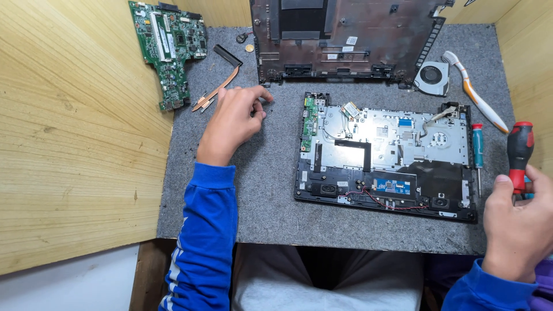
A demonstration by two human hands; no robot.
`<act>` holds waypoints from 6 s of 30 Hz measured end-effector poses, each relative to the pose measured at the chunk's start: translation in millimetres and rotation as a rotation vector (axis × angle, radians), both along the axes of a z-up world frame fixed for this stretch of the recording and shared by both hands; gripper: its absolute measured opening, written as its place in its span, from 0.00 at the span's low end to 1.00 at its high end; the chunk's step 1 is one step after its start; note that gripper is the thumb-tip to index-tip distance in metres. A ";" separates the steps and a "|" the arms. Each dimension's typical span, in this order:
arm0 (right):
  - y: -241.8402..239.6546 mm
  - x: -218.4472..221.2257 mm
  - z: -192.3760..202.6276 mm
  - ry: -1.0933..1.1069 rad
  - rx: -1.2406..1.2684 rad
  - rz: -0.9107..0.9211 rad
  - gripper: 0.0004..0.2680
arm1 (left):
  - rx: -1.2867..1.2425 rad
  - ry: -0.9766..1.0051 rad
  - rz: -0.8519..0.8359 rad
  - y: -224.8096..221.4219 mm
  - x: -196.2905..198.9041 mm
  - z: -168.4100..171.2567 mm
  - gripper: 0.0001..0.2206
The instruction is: Cleaning a laptop fan and securing internal components into the chassis using a screwdriver and a brush.
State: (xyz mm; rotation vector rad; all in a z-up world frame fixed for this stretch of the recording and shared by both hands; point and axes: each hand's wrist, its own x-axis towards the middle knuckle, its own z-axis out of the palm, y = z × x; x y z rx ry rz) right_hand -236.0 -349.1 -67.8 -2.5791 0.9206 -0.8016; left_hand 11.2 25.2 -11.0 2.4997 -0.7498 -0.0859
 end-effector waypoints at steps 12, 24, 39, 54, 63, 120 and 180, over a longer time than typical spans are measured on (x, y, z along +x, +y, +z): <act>4.1 7.8 1.5 0.123 -0.397 -0.068 0.10 | -0.039 -0.101 -0.064 -17.8 -6.6 0.2 0.08; -27.7 71.7 34.3 0.092 -0.429 0.111 0.08 | 0.022 -0.250 -0.152 -74.1 -54.7 -0.6 0.28; -32.8 135.6 26.9 0.003 -0.584 0.206 0.05 | -0.168 0.191 -0.066 -64.3 -57.9 19.6 0.14; 126.0 161.8 43.8 -0.226 -0.118 0.800 0.08 | -0.496 0.003 0.054 -55.0 -31.4 -9.3 0.11; 106.2 153.3 39.8 -0.242 0.102 0.726 0.06 | -0.510 -0.034 0.017 -58.3 -31.5 -11.7 0.13; 102.5 146.8 31.8 -0.287 -0.277 0.705 0.09 | -1.524 0.980 -0.064 -63.2 -13.3 -46.0 0.17; 206.1 68.8 65.1 0.412 -0.298 0.552 0.04 | -1.130 0.633 0.412 -57.8 -7.0 -26.9 0.10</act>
